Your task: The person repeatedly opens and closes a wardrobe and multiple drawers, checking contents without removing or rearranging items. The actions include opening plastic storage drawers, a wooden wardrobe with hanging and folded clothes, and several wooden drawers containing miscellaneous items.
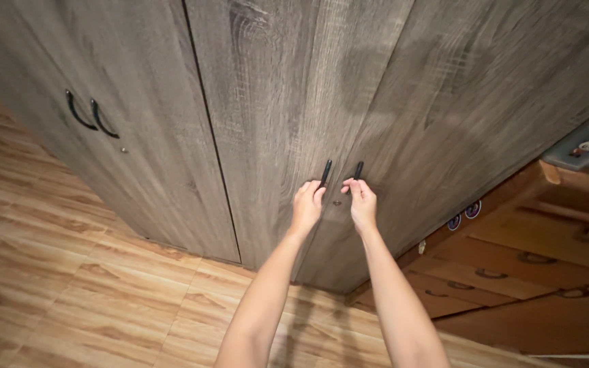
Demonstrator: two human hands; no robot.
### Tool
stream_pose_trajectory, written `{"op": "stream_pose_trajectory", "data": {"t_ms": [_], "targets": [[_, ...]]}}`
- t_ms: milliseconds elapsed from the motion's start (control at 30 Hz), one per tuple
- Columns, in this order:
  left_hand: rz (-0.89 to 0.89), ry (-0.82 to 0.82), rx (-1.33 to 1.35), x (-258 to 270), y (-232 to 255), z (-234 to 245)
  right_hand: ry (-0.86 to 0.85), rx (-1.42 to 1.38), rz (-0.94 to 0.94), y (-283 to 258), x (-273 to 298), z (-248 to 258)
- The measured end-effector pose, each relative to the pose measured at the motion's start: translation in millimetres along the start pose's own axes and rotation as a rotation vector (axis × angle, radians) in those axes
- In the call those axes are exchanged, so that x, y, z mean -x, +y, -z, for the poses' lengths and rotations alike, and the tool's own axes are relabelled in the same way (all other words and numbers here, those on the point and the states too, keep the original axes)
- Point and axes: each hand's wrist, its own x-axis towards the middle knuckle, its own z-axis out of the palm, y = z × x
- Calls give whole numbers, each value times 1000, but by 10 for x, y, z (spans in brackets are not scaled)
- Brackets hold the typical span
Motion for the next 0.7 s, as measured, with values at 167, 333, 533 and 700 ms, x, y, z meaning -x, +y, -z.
{"op": "stream_pose_trajectory", "data": {"t_ms": [167, 333, 533, 700], "targets": [[97, -71, 36, -187, -3, -29, 8, -12, -1, 45, -4, 1], [213, -172, -67, -456, 156, -67, 22, -18, 22, -6, -11, -53], [340, -91, 140, -481, 148, -333, 36, 8, 16, -142, 10, -112], [237, -20, 166, -310, -38, -470, 92, 110, -11, -168, 92, -123]]}}
